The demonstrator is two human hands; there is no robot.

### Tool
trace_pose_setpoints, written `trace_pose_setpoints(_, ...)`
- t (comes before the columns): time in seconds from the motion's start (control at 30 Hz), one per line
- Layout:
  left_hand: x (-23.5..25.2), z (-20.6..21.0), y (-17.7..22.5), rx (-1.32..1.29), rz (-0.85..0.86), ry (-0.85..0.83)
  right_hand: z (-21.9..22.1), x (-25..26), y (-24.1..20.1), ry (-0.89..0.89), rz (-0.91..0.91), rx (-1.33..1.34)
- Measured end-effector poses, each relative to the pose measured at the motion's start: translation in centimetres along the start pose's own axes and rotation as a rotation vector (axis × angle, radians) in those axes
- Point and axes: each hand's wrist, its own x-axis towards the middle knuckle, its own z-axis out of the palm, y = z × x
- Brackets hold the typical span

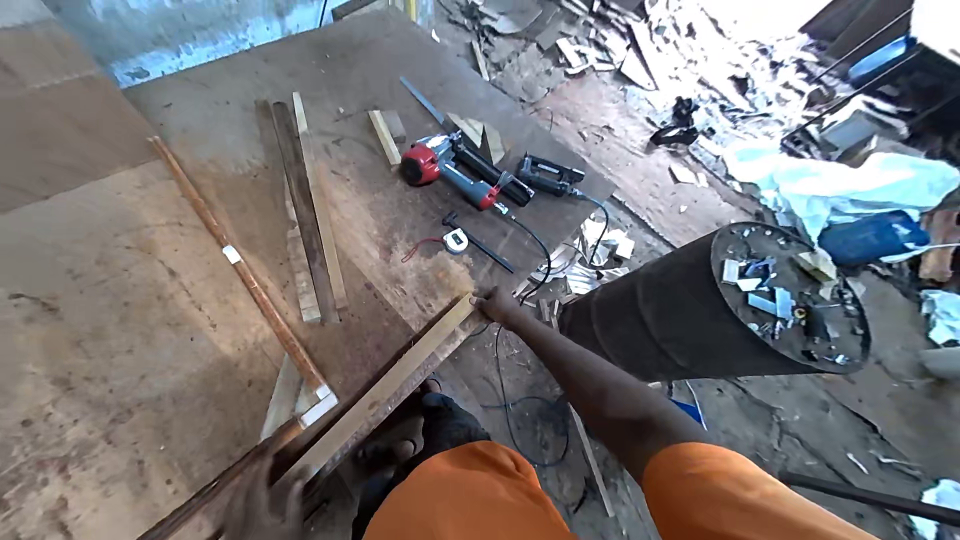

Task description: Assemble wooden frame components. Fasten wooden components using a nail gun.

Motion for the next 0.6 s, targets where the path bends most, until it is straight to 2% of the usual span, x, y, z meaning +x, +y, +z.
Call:
trace_pose_setpoints(0.07, 3.6, 2.1, 7.1, -0.107, 0.126, -0.102, -0.1, 0.2, 0.3, -0.022, -0.009, 0.034)
trace_pose_setpoints(0.2, 9.7, 8.6, 19.9, -0.038, 0.297, -0.240, -0.8, 0.3, 0.4, -0.066, -0.024, 0.023)
trace_pose_setpoints(0.33, 14.0, 13.6, 29.1, 0.063, 0.378, -0.275, -1.8, 0.6, 1.0, -0.132, -0.087, 0.042)
trace_pose_setpoints(0.43, 16.4, 16.1, 32.9, 0.093, 0.339, -0.291, -1.9, 1.5, 2.5, -0.142, -0.174, 0.111)
trace_pose_setpoints(0.6, 16.9, 17.8, 33.0, 0.122, 0.333, -0.287, -1.0, 2.8, 5.6, -0.135, -0.188, 0.328)
